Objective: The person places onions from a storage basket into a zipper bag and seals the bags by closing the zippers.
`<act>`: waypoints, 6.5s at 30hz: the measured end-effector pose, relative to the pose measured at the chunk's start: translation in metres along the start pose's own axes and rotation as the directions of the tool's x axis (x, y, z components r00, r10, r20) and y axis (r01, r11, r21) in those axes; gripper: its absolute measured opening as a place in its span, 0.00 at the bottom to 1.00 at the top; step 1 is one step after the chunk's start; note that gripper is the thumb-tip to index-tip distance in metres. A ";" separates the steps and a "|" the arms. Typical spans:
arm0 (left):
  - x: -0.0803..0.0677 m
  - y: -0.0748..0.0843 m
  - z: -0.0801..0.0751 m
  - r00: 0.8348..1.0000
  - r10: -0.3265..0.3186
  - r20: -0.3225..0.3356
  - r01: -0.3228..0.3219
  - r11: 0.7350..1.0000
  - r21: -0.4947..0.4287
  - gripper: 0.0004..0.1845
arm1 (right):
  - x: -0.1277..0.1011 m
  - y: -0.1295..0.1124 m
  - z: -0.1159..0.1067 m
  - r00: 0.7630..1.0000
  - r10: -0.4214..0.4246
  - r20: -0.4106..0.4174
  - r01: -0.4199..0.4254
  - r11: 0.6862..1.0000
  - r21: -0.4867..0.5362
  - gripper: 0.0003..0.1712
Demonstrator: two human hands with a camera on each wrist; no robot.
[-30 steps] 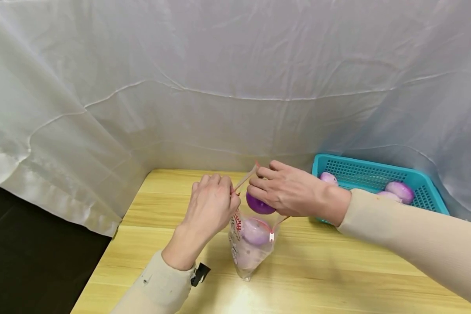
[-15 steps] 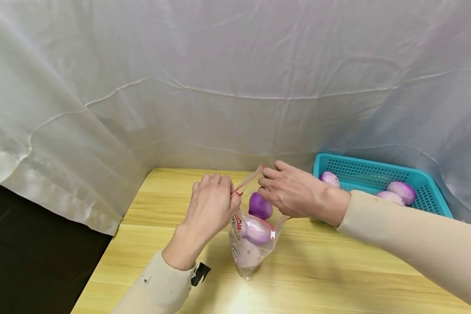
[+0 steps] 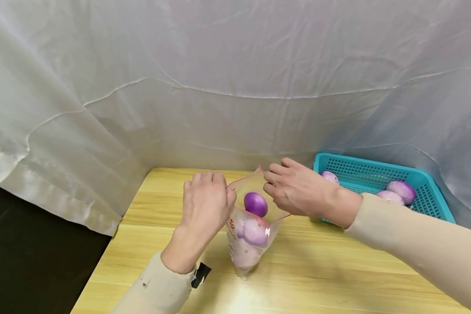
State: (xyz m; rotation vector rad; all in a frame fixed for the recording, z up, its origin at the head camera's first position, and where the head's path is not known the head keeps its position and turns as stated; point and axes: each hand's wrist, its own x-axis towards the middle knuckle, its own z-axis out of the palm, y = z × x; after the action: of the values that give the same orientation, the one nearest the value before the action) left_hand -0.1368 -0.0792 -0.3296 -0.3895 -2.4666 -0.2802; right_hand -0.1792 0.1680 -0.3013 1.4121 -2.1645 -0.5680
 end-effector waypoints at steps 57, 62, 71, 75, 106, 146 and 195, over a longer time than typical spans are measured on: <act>-0.013 -0.006 0.008 0.993 0.042 0.110 -0.027 0.991 -0.129 0.07 | -0.170 0.045 0.052 0.926 0.365 -0.093 -0.353 0.927 0.123 0.31; -0.014 -0.005 0.008 0.991 0.044 0.125 -0.026 0.990 -0.140 0.09 | -0.192 0.051 0.060 0.922 0.387 -0.032 -0.381 0.918 0.108 0.17; -0.017 -0.004 0.008 0.987 0.030 0.155 -0.004 0.987 -0.163 0.08 | -0.239 0.055 0.079 0.916 0.402 0.014 -0.402 0.914 0.053 0.44; -0.017 -0.005 0.008 0.986 0.026 0.164 0.002 0.986 -0.166 0.08 | -0.268 0.053 0.092 0.943 0.329 0.049 -0.330 0.944 0.018 0.49; -0.017 -0.002 0.008 0.984 0.027 0.179 0.000 0.988 -0.153 0.08 | -0.377 0.038 0.142 0.894 0.173 0.413 -0.144 0.985 -0.099 0.86; -0.019 0.000 0.011 0.978 0.027 0.206 0.003 0.990 -0.142 0.08 | -0.311 0.031 0.183 0.950 0.268 0.160 -0.281 0.958 0.061 0.50; -0.015 -0.002 0.011 0.980 0.023 0.196 0.010 0.986 -0.164 0.07 | -0.202 0.046 0.135 0.747 0.649 -0.148 -0.626 0.760 0.172 0.54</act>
State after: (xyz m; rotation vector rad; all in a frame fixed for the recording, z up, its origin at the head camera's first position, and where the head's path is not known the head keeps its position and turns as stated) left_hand -0.1321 -0.0811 -0.3475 -0.5171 -2.6440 -0.4639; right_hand -0.2246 0.3822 -0.4166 0.6372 -2.3410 -0.0375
